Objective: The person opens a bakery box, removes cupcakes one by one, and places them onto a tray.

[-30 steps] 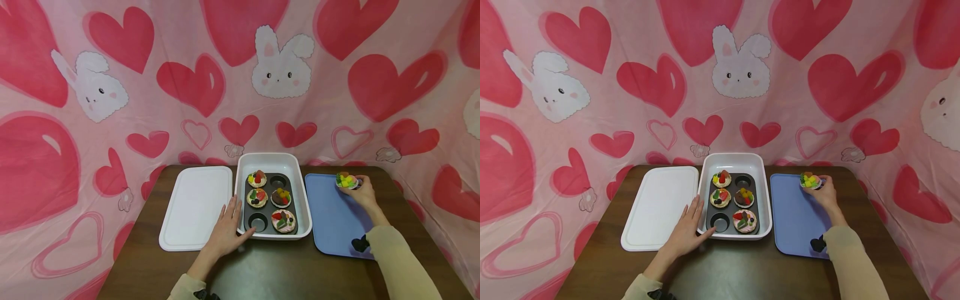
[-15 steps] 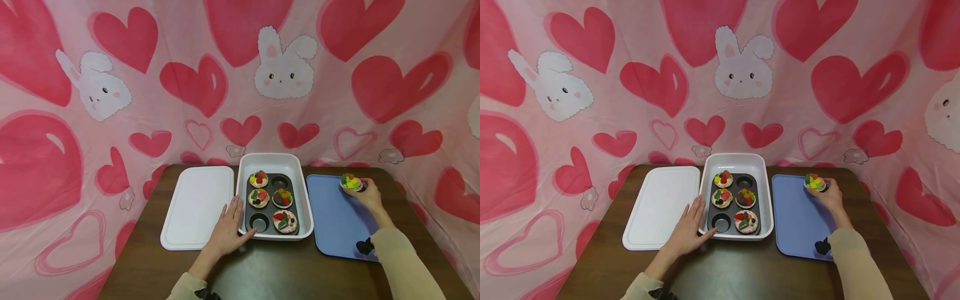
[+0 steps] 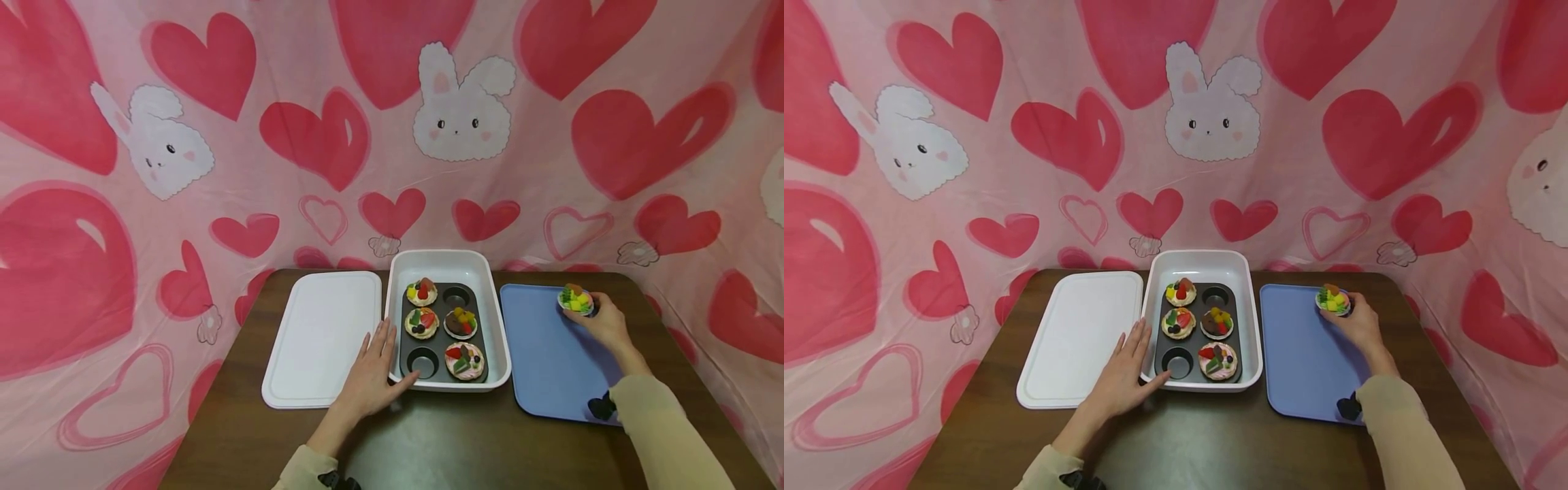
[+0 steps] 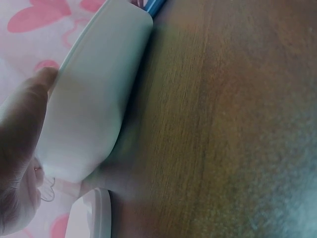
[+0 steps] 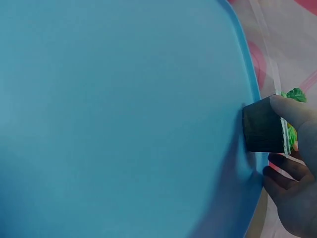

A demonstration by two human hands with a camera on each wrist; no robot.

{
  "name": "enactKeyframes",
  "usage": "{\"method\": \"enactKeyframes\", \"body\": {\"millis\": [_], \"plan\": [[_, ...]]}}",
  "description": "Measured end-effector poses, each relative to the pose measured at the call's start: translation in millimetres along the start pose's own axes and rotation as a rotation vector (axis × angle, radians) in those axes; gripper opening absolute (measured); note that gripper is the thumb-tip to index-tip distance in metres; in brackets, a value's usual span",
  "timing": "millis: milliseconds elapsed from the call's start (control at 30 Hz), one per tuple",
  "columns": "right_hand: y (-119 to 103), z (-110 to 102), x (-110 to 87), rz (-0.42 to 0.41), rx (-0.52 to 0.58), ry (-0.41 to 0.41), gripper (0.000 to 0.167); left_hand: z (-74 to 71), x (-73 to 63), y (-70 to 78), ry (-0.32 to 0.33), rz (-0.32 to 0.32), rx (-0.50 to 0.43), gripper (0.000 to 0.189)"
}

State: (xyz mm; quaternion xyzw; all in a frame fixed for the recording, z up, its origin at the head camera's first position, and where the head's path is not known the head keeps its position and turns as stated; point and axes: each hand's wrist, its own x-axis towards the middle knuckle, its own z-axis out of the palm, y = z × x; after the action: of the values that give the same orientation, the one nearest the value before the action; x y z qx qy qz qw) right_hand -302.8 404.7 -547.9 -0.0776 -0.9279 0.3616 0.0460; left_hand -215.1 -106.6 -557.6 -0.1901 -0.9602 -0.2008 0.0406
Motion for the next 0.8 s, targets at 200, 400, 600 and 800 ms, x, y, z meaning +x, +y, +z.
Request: {"method": "enactKeyframes", "body": {"millis": [200,400,600,800], "plan": [[7,1,-0.3,-0.125,-0.079,0.02,0.081,-0.1,-0.3,0.3,-0.005,-0.004,0.0,0.108],[7,2,-1.7,-0.22,-0.18,0.088,0.106,-1.1,-0.8,1.4,-0.009,-0.005,-0.013,0.107],[-12,7,-10.7,-0.497,-0.321,0.214,0.105,-1.4,-1.1,1.8,-0.008,0.004,-0.01,0.108],[-43,19,-17.5,-0.628,-0.347,0.198,0.096,-2.3,-1.3,1.6,-0.014,-0.003,-0.009,0.108]]}}
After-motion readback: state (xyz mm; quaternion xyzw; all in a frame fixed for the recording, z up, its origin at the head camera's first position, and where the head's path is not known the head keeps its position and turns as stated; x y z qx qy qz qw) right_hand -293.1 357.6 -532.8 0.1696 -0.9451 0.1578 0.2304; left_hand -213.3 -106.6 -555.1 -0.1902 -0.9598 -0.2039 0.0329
